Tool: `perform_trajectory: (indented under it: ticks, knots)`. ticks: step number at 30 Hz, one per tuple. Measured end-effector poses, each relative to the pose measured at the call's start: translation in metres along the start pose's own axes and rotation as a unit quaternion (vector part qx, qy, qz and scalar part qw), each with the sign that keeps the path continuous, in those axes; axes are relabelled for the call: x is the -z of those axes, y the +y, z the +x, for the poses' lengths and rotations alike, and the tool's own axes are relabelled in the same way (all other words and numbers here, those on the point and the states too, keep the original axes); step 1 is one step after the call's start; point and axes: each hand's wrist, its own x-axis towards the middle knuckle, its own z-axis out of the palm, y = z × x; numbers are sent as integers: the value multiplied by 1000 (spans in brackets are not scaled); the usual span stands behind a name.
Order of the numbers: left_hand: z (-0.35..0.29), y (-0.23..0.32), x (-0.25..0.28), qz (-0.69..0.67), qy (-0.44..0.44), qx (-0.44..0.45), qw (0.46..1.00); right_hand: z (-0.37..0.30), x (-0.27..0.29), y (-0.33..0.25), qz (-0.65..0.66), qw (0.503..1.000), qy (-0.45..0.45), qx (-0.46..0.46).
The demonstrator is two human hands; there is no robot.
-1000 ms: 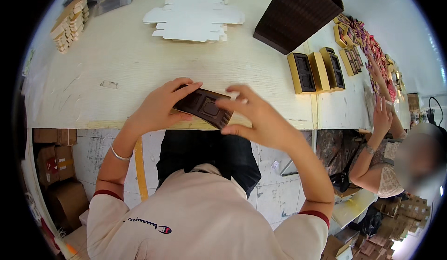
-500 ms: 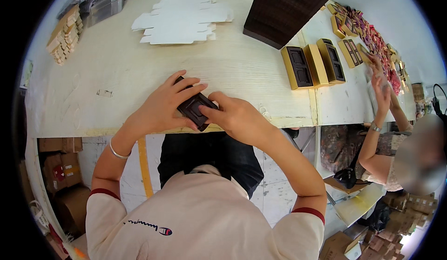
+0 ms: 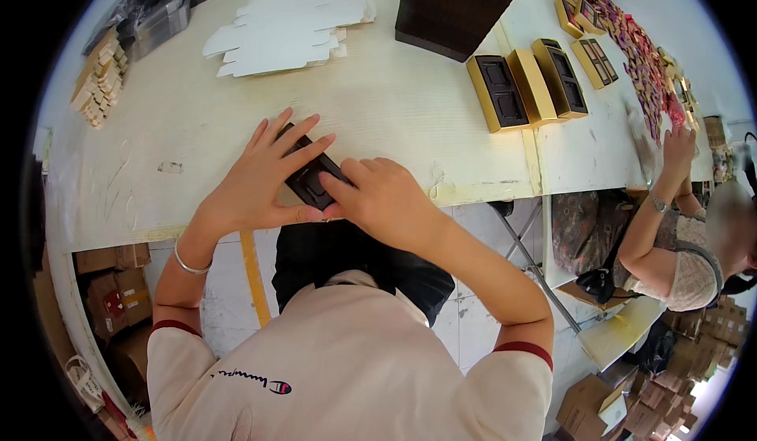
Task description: The person folds flat cardboard pieces into small rectangular boxes and inserts dark rectangular inserts into them. The person repeats this process multiple times, stacking the completed boxes on the table.
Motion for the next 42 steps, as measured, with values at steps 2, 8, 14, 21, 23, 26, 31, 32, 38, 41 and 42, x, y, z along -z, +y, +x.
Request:
perform_trajectory:
  ticks: [2,8,14,21,23,26,31,32,38,41,42]
  knots:
    - [-3,7,3,-4,-9,22,1000,4,7,11,128,991,-44,-17]
    - [-3,13,-3,-2,14,40,999,12,12,21,77,992,-100,29]
    - [2,10,-6,12,28,20,999,16,3,24,6,993,-91,80]
    - [-9,5,-15,106,51,0,993,0,-15,4,-83,990,-110,20]
    - [-11,10,-20,117,48,23,992,-9,-29,-12,-127,992,-24,-7]
    - [-7,8,-15,78,30,16,996,-8,-56,-21,-85,992,64,-70]
    - [-25,-15,-14,-310,208,-15,928,-19,-58,-20,-34,987,129,-87]
    - [-25,-19,-12,-266,223,-8,938,-27,-43,-17,-45,983,146,-105]
    - [-23,-36,-2,-113,250,55,960,-82,101,56,-284,874,304,-253]
    - [3,-46,5,-22,260,51,964,-102,154,113,-291,852,316,-298]
    - [16,-51,8,10,266,54,962,-108,160,126,-314,850,285,-311]
